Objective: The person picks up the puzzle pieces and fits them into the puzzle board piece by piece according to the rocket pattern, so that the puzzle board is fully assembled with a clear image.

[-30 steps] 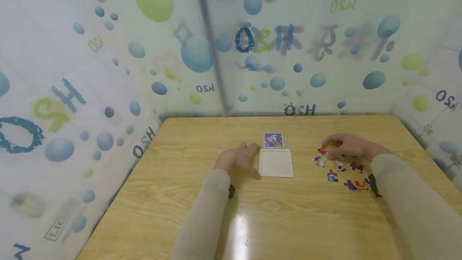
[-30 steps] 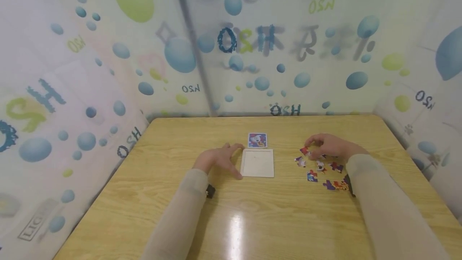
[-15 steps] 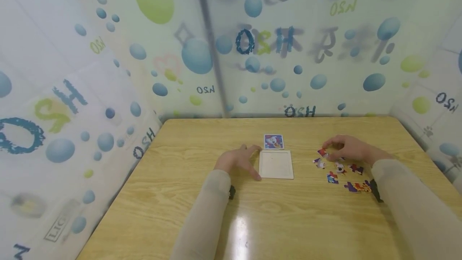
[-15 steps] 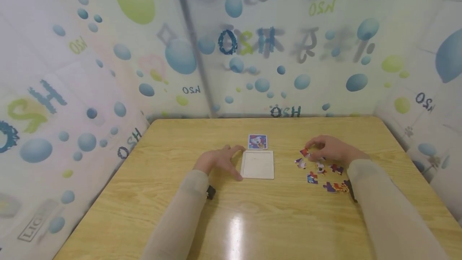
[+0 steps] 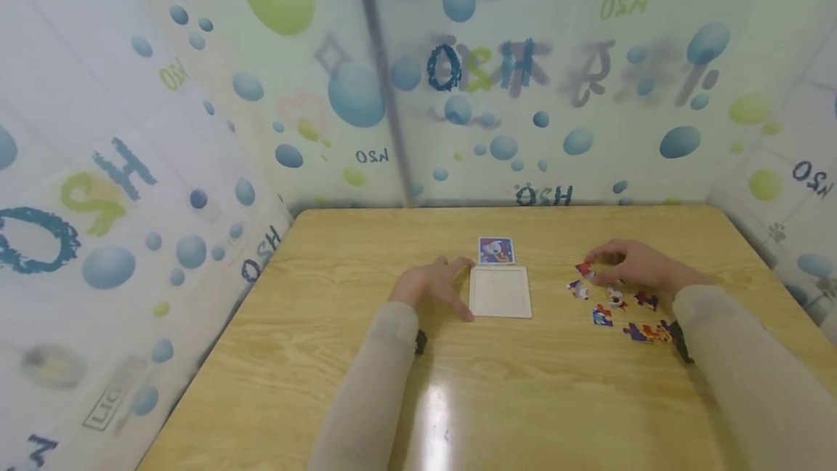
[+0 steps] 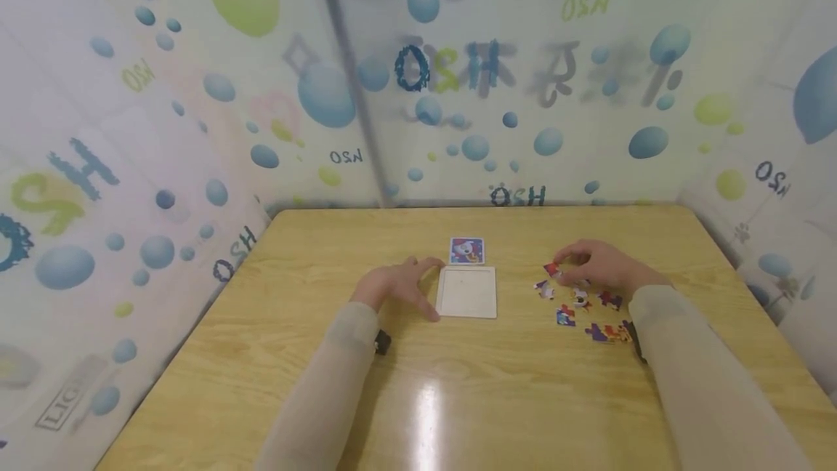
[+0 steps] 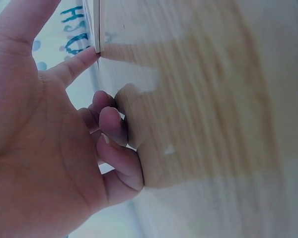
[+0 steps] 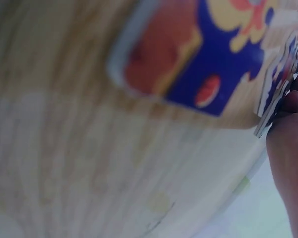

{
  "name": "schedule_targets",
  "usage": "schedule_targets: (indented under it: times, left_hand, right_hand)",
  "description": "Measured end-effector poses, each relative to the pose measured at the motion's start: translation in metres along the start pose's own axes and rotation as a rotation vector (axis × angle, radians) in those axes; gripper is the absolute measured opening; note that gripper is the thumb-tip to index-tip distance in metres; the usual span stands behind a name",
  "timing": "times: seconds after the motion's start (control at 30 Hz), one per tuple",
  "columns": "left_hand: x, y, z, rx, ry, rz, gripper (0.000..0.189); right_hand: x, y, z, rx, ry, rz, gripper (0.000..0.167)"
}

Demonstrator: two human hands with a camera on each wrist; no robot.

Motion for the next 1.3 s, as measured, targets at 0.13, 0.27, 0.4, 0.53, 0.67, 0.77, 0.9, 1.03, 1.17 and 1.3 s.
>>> schedule_targets:
  times: [0.13,0.27,0.4,0.53,0.67,0.77,0.9,1.03,1.17,1.3]
  left_hand:
    - [0.002,0.002,-0.003,0.002,-0.013,0.025,0.108]
    - [0.002,0.001,0.003,-0.023,-0.035,0.025,0.107]
    - [-0.001,-0.004,0.009,-0.004,-0.025,0.008,0.109]
    - [-0.002,-0.006,0.01,0.03,-0.011,0.001,0.111]
    - [-0.001,-0.006,0.009,0.03,-0.005,0.005,0.112]
    - [0.0,-0.005,0.006,0.034,0.011,0.008,0.112]
    - [0.0,-0.004,0.002,0.041,0.032,0.014,0.113]
    - [0.002,-0.004,0.001,0.039,0.013,0.019,0.113]
    - [0.001,-0.005,0.003,0.037,-0.001,0.014,0.112]
    - [0.002,-0.007,0.002,0.045,-0.007,0.013,0.111]
  right_hand:
    - [-0.001,0.001,-0.003,0.011,-0.02,-0.011,0.058]
    - [0.0,-0.001,0.003,-0.007,-0.044,-0.019,0.057]
    - [0.001,-0.004,0.013,-0.024,-0.048,-0.029,0.059]
    - [0.001,-0.005,0.015,-0.02,-0.056,-0.048,0.059]
    - [0.008,-0.004,0.016,0.015,-0.037,-0.049,0.058]
    - [0.014,-0.003,0.023,0.016,-0.01,-0.064,0.061]
    - [0.029,-0.004,0.035,-0.028,-0.026,-0.092,0.065]
    - [0.059,-0.005,0.037,-0.057,-0.04,-0.083,0.064]
    - [0.091,-0.006,0.028,-0.078,-0.048,-0.074,0.069]
    - [0.122,-0.005,0.009,-0.114,-0.101,-0.057,0.078]
Point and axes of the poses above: each hand's wrist, its own y-axis away from the middle knuckle, its own z-axis out of the back of the hand, x = y × z, the point moved 9 cm from there along -y, towards the middle knuckle, and after that the axes turned 14 degrees about -z, right-handed, at the moved point
